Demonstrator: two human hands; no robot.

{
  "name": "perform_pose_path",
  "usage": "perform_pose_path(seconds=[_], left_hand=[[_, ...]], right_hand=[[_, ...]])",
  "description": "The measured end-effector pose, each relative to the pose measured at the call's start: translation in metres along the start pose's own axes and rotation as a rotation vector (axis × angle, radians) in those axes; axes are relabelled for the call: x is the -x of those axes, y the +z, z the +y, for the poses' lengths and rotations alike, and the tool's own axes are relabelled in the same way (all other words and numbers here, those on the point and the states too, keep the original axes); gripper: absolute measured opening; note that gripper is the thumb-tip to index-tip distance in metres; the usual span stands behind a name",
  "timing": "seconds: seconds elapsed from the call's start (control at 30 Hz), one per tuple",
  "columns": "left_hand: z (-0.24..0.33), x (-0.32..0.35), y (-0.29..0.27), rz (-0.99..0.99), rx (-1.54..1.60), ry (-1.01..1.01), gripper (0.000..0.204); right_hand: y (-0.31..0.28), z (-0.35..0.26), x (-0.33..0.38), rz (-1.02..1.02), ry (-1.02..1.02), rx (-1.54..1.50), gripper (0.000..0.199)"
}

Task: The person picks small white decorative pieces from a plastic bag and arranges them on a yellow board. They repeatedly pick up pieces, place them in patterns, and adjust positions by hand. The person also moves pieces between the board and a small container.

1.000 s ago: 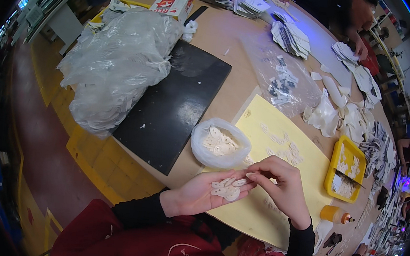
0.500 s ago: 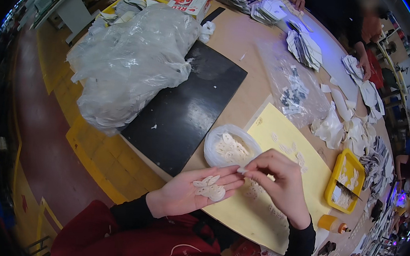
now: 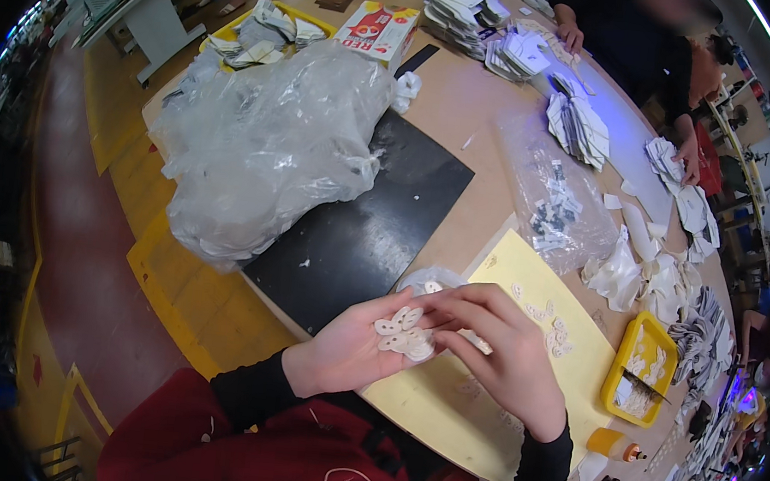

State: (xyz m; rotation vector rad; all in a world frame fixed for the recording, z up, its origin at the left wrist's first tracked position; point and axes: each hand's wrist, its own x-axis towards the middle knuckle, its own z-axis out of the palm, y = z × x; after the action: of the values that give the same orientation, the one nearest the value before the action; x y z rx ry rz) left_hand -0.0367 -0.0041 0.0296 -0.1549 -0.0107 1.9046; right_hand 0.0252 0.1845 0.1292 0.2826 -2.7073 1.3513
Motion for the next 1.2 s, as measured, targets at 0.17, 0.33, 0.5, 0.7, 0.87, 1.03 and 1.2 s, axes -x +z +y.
perform_pose_path(seconds=[0.17, 0.33, 0.5, 0.7, 0.87, 1.03, 1.2], left_hand=[[0.0, -0.015, 0.006, 0.074, 0.005, -0.037, 0.038], [-0.003, -0.016, -0.003, 0.052, 0.035, -0.049, 0.039], [-0.006, -0.016, 0.01, 0.171, -0.053, -0.032, 0.041], [-0.017, -0.023, -0.007, 0.028, 0.066, -0.039, 0.045], [-0.015, -0.02, 0.006, 0.124, -0.008, -0.048, 0.054], [0.0, -0.007, 0.02, 0.199, -0.143, 0.027, 0.066], [0.013, 0.005, 0.024, 0.267, -0.294, 0.251, 0.063]], right_hand=[[0.008, 0.011, -0.003, 0.019, 0.004, 0.142, 0.025], [0.01, 0.016, 0.001, -0.001, 0.026, 0.024, 0.016], [0.004, 0.014, 0.002, -0.014, 0.167, -0.184, 0.012], [0.016, 0.017, 0.003, -0.015, 0.125, -0.149, 0.012], [0.009, 0.007, 0.0, 0.046, 0.233, -0.228, 0.014], [-0.01, 0.013, 0.0, 0.171, 0.266, -0.154, 0.019], [-0.013, 0.031, 0.003, 0.004, 0.236, 0.002, 0.027]])
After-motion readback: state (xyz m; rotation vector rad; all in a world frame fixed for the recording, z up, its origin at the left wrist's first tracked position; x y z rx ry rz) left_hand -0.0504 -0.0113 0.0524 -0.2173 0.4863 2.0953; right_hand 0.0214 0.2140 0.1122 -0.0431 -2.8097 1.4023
